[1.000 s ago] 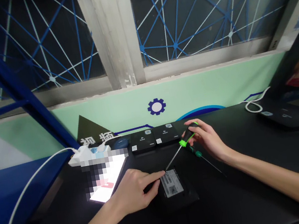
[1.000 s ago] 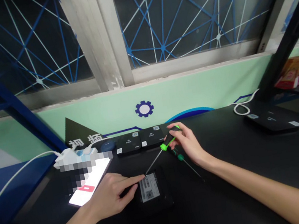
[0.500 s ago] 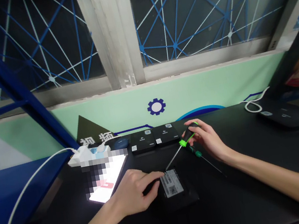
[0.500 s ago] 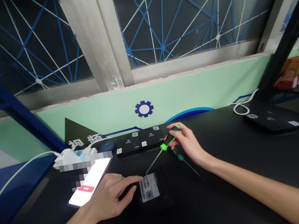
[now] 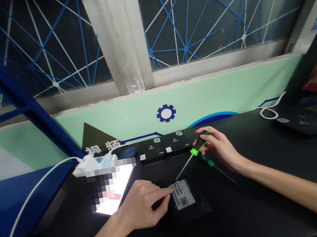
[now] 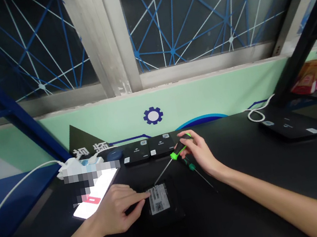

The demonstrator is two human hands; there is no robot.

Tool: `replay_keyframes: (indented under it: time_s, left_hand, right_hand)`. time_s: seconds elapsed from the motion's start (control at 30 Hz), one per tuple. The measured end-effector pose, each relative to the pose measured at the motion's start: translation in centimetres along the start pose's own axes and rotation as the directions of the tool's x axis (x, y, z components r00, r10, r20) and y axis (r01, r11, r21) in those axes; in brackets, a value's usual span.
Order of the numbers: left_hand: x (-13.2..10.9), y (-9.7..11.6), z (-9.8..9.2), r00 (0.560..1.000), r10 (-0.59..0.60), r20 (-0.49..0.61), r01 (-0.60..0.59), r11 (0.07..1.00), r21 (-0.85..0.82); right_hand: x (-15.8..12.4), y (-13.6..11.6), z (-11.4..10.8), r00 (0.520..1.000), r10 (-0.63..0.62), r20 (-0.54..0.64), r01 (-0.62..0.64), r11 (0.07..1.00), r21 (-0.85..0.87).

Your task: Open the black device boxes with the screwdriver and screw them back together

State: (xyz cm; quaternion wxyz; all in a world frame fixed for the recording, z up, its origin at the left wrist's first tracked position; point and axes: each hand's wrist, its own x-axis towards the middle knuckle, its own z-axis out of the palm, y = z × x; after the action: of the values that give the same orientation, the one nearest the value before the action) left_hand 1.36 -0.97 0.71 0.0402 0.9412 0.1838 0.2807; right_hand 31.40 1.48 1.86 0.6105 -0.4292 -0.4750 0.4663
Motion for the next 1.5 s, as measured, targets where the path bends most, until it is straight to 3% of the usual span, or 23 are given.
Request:
replay_keyframes:
  time_s: [0.17,0.33,0.67,0.8,0.97,1.5]
  left_hand:
    - [0.2,0.0,0.0,1.0,0.014,-0.019,-0.013,0.999,0.053]
    - [0.1,-0.1,0.0,0.998,-0.022,0.055,0.017,0.996,0.09]
    - [0.2,0.1,-0.2,0.995,0.016,0.097,-0.02,0.999,0.037]
    - [0.2,0.1,-0.3,1.0,0.003,0.007,-0.004,0.999,0.035]
    - [0.1,-0.2,-0.2,0.977,-0.138,-0.163,0.153,0.984,0.088]
    - [0.4,0.0,-0.2,0.973,-0.117,-0.2,0.143,0.982,0.121]
  right_hand:
    - [0.0,0.2,0.1,1.0,-0.002,0.009,0.002,1.0,0.017]
    - [-0.2,0.3,0.3,1.0,0.005,0.023,-0.006,0.999,0.034]
    - [-0.1,0.0,0.4,0.999,0.039,-0.017,-0.038,0.996,0.079]
    - [-0.4,0.0,0.7,0.997,0.072,0.003,-0.072,0.99,0.12]
    - [-0.7,0.1,0.8,0.996,0.083,0.039,-0.087,0.986,0.142]
    - [-1.5,0.5,1.3,0.995,0.055,0.085,-0.064,0.993,0.1]
